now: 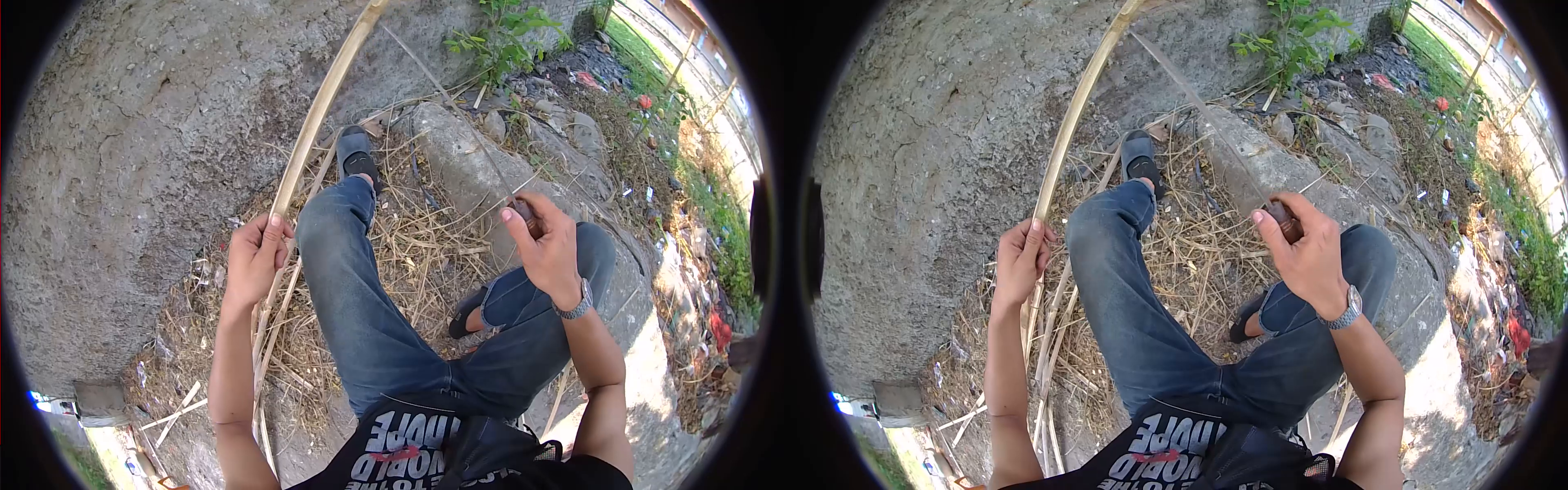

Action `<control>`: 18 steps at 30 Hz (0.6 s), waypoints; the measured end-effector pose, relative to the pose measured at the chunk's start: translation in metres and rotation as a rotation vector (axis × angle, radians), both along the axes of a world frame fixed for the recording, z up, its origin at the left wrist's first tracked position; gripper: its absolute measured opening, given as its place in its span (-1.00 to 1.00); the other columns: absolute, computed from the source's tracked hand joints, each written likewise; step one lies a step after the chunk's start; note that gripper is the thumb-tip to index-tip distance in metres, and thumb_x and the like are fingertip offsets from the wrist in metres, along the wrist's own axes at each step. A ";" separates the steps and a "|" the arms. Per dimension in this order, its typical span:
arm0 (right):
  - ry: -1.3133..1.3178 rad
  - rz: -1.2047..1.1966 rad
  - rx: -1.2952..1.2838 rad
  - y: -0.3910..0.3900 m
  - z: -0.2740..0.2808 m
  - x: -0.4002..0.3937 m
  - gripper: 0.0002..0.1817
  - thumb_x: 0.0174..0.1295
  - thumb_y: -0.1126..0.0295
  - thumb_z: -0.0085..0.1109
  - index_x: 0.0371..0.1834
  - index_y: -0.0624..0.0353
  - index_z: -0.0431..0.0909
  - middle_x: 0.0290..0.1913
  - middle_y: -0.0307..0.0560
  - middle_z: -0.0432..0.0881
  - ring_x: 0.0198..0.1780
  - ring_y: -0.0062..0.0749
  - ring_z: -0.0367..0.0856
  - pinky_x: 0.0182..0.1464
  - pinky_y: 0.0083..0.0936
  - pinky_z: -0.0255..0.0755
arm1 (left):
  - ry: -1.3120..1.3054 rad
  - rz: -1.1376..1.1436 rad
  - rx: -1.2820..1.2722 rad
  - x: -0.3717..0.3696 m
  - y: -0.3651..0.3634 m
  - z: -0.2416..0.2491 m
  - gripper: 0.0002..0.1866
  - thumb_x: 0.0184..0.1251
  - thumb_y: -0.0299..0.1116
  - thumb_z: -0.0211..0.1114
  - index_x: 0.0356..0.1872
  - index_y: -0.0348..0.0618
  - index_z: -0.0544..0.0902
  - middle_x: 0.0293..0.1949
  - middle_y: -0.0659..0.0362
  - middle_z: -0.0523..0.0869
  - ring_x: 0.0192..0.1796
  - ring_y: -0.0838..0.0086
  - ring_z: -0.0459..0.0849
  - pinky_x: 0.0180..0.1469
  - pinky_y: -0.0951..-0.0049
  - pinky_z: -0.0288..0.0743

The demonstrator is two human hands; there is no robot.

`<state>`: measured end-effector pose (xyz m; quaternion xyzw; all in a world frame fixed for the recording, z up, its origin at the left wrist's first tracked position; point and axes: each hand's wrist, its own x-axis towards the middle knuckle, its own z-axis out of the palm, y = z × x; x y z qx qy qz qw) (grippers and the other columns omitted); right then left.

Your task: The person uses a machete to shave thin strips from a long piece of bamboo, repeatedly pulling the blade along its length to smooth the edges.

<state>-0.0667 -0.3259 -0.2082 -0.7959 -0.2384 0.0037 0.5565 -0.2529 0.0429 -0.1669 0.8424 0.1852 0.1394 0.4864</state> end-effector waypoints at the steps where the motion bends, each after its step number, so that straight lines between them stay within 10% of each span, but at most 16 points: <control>1: -0.146 -0.056 -0.036 -0.006 -0.003 0.000 -0.68 0.39 0.25 0.45 -0.03 0.32 0.72 -0.53 -0.17 0.59 -0.57 -0.63 0.44 -0.48 -0.52 0.31 | -0.018 0.039 0.008 0.001 0.006 -0.003 -0.56 0.80 -0.11 0.07 -0.28 -0.21 0.67 -0.68 0.40 0.44 -0.62 0.75 0.30 -0.55 0.59 0.13; 4: -0.342 -0.084 -0.037 -0.016 0.000 -0.007 -0.70 0.32 0.34 0.50 -0.03 0.32 0.72 -0.53 -0.12 0.61 -0.58 -0.67 0.42 -0.49 -0.50 0.31 | -0.015 0.137 0.074 0.004 0.019 -0.014 -0.55 0.80 -0.09 0.07 -0.27 -0.20 0.67 -0.68 0.41 0.42 -0.64 0.76 0.27 -0.57 0.59 0.10; 10: 0.768 0.537 0.250 -0.031 0.021 -0.037 -0.50 0.68 0.33 0.04 0.58 0.28 0.35 -0.38 -0.02 0.73 -0.65 -0.59 0.55 -0.59 -0.62 0.43 | 0.015 0.183 0.093 0.013 0.010 -0.024 -0.58 0.77 -0.13 0.12 -0.28 -0.21 0.69 -0.65 0.38 0.47 -0.57 0.73 0.36 -0.50 0.53 0.19; 18: 0.945 0.665 0.295 -0.021 -0.001 -0.045 -0.46 0.73 0.24 -0.07 0.66 0.24 0.26 -0.33 0.11 0.69 -0.66 -0.50 0.52 -0.62 -0.55 0.45 | 0.030 0.157 0.177 0.012 -0.001 -0.022 -0.57 0.76 -0.11 0.14 -0.27 -0.23 0.71 -0.66 0.35 0.50 -0.59 0.69 0.41 -0.50 0.49 0.27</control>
